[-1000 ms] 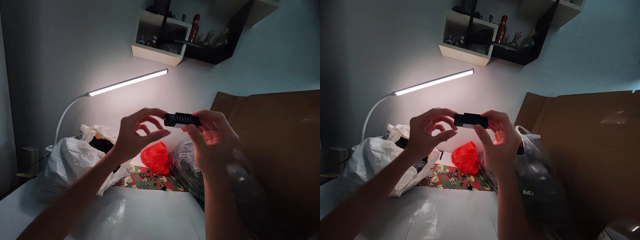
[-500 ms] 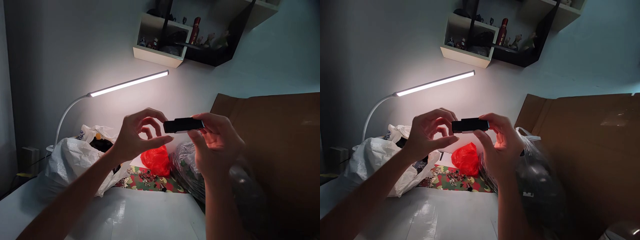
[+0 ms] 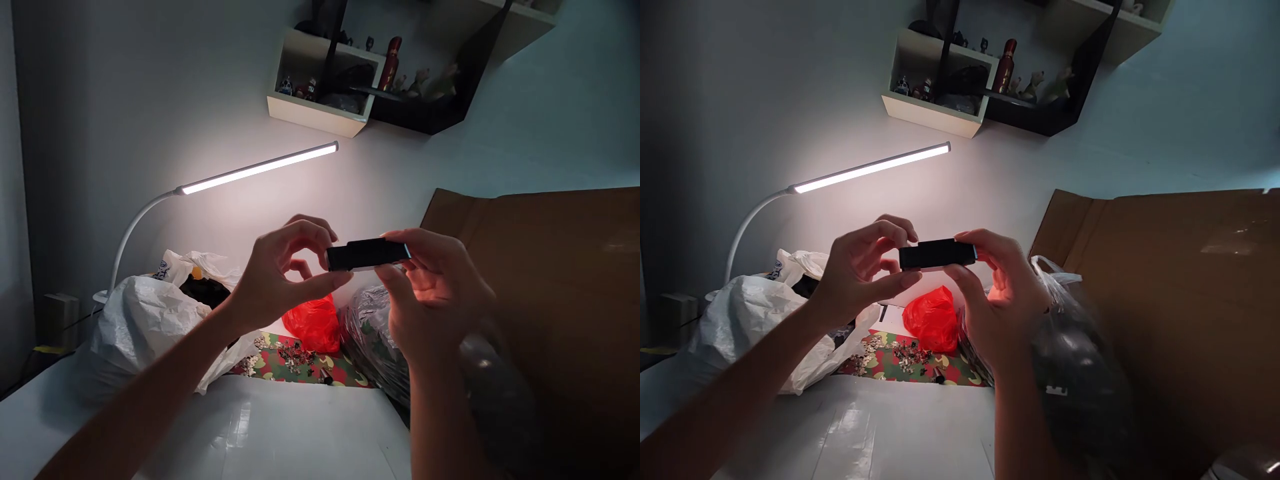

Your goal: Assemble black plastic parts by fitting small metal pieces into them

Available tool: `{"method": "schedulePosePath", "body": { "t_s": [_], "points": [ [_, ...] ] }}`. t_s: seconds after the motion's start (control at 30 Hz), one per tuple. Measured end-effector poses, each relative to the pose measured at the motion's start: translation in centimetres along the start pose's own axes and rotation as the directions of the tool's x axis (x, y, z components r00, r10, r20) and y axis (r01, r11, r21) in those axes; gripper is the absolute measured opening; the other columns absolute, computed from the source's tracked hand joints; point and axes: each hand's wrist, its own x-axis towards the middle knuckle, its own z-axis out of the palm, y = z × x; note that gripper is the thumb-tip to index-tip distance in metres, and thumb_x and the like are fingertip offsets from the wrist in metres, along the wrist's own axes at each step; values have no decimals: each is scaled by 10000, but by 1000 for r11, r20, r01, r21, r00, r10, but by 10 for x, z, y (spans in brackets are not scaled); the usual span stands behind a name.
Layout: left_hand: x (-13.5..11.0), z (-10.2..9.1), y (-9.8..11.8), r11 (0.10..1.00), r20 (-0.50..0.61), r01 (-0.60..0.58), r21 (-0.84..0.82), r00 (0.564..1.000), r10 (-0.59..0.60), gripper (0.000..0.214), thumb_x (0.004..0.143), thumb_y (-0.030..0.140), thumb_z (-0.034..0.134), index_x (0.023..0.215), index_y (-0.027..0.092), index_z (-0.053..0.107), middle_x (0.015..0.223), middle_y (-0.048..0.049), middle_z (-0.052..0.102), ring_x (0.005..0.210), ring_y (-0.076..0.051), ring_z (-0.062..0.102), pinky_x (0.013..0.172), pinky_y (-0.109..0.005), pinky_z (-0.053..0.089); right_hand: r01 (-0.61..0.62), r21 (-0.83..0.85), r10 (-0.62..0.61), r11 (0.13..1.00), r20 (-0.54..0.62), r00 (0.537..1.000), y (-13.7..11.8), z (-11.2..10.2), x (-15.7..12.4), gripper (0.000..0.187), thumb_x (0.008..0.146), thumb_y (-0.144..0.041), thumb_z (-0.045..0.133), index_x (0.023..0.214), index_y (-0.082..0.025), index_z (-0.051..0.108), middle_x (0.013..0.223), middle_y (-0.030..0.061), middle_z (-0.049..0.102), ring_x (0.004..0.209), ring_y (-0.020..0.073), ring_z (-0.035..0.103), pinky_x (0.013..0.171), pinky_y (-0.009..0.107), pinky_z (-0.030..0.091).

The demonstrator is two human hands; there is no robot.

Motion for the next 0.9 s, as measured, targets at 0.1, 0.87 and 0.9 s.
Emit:
{"method": "schedulePosePath", "body": {
  "t_s": [0.1,0.87,0.9],
  "points": [
    [1,-4,1,998,76,-44,38,996,41,283,834,246,897,947,198,642,1132,-48,602,917,-118,641,561,-155,520,37,-14,-37,999,-2,999,1,0,0,246,880,-167,809,1091,-290,775,977,0,776,909,216,768,811,423,671],
    [1,-6,7,996,166,3,91,986,-18,306,900,245,836,1139,210,649,953,-17,693,836,-110,696,562,-152,539,34,-12,-34,999,-5,999,9,-6,5,228,871,-176,814,1066,-286,776,951,3,764,852,203,749,779,410,673],
    [1,-5,7,997,170,11,76,985,-24,300,902,238,830,1127,207,635,897,-6,691,809,-109,693,554,-153,532,33,-4,-33,999,-3,999,8,-5,5,240,868,-170,816,1074,-287,774,955,2,763,852,200,750,776,405,675]
  ]
}}
